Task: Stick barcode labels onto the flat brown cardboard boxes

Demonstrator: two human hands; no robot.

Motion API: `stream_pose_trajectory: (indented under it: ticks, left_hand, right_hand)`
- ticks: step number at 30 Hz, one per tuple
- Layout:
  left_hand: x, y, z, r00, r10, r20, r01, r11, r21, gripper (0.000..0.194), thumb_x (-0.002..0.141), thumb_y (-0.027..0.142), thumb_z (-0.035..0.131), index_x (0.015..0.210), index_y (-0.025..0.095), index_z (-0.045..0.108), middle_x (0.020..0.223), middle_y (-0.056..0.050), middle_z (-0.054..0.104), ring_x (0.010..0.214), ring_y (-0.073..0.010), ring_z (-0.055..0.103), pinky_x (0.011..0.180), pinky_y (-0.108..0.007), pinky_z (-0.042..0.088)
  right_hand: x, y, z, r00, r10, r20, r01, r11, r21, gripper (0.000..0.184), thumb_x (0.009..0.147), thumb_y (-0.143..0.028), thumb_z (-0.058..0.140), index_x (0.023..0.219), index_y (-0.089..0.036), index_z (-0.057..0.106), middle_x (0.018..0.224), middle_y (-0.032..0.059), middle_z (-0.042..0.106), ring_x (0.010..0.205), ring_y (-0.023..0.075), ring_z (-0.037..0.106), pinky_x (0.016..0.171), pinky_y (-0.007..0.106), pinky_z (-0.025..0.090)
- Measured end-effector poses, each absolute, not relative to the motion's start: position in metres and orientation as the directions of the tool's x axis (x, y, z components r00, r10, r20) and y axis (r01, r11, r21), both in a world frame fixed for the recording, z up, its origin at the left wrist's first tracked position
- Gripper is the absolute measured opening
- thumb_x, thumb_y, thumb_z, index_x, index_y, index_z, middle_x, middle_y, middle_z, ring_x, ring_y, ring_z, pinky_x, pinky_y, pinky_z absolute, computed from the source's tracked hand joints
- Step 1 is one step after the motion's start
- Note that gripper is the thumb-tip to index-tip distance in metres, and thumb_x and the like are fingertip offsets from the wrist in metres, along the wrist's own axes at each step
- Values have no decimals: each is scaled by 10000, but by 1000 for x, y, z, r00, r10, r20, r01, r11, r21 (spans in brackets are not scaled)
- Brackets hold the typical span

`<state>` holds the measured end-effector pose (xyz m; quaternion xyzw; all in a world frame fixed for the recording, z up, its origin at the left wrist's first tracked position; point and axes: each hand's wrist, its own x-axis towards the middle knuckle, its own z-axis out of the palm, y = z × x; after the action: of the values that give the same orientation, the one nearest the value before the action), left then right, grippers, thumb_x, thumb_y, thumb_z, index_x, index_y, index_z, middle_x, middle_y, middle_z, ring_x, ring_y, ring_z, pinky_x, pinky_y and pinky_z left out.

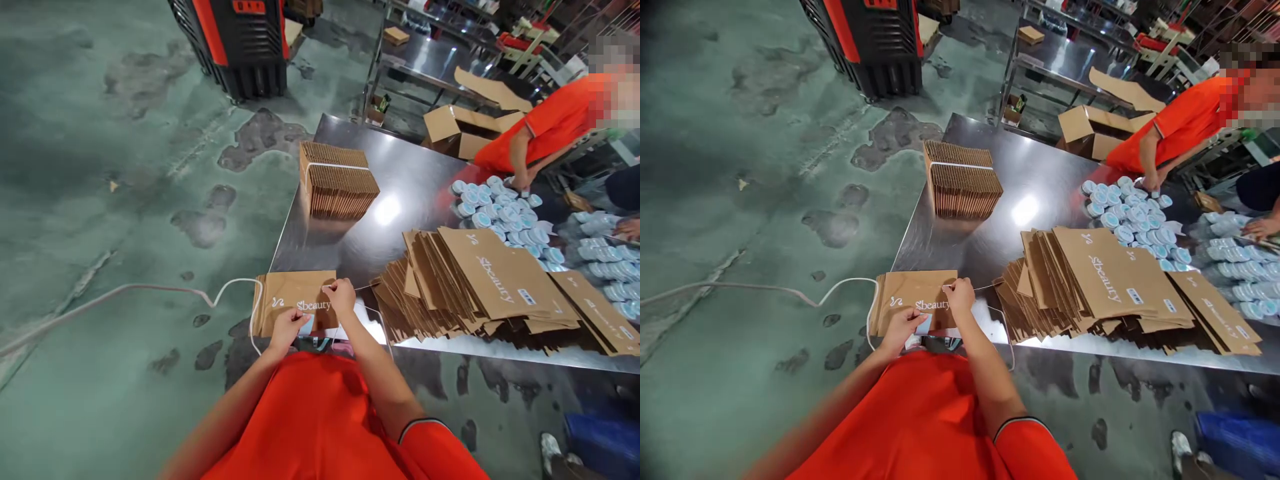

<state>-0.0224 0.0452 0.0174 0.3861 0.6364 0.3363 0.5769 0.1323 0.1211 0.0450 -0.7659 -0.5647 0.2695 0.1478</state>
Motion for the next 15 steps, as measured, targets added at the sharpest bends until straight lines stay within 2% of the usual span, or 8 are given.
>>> stream_pose_trajectory:
  ticks: [3, 8, 9, 12, 15]
  left_hand:
    - [-22, 44, 16, -37, 875, -482, 98, 483, 870, 381, 618, 509, 643, 524, 183, 470, 488, 75, 381, 484, -86, 350, 478, -215, 280]
    - [-24, 42, 20, -5, 870, -492, 102, 490, 866, 435, 571, 582, 659, 531, 174, 512, 489, 60, 429, 483, -99, 386, 484, -228, 299]
    - [-24, 41, 22, 7, 871, -491, 105, 488, 867, 445, 567, 594, 659, 534, 172, 520, 486, 59, 431, 479, -101, 386, 481, -230, 298]
    - [-24, 40, 30, 46, 875, -482, 106, 475, 873, 481, 565, 635, 648, 535, 174, 516, 475, 63, 425, 463, -102, 382, 468, -231, 292]
    - [-24, 40, 40, 61, 849, -525, 107, 517, 849, 528, 508, 686, 657, 559, 176, 526, 495, 53, 469, 462, -108, 414, 461, -234, 318]
  right_hand:
    - [137, 126, 37, 255, 923, -287, 753, -376, -540, 186, 686, -316, 708, 643, -177, 592, 768, 56, 610, 738, 190, 573, 650, 277, 394]
    - [150, 131, 19, 314, 874, -372, 556, -487, -674, 401, 526, -231, 785, 863, -180, 572, 727, -32, 612, 636, 137, 551, 579, 231, 398]
    - [153, 130, 18, 296, 876, -380, 528, -481, -700, 385, 538, -202, 772, 867, -178, 572, 740, -32, 619, 642, 133, 557, 584, 226, 405]
    - [156, 122, 20, 272, 889, -369, 504, -458, -732, 189, 627, -127, 677, 785, -172, 583, 741, -16, 636, 676, 131, 583, 614, 218, 423]
    - [154, 107, 27, 322, 881, -347, 504, -470, -725, 88, 657, -136, 647, 699, -173, 579, 707, 1, 631, 678, 150, 590, 618, 235, 430]
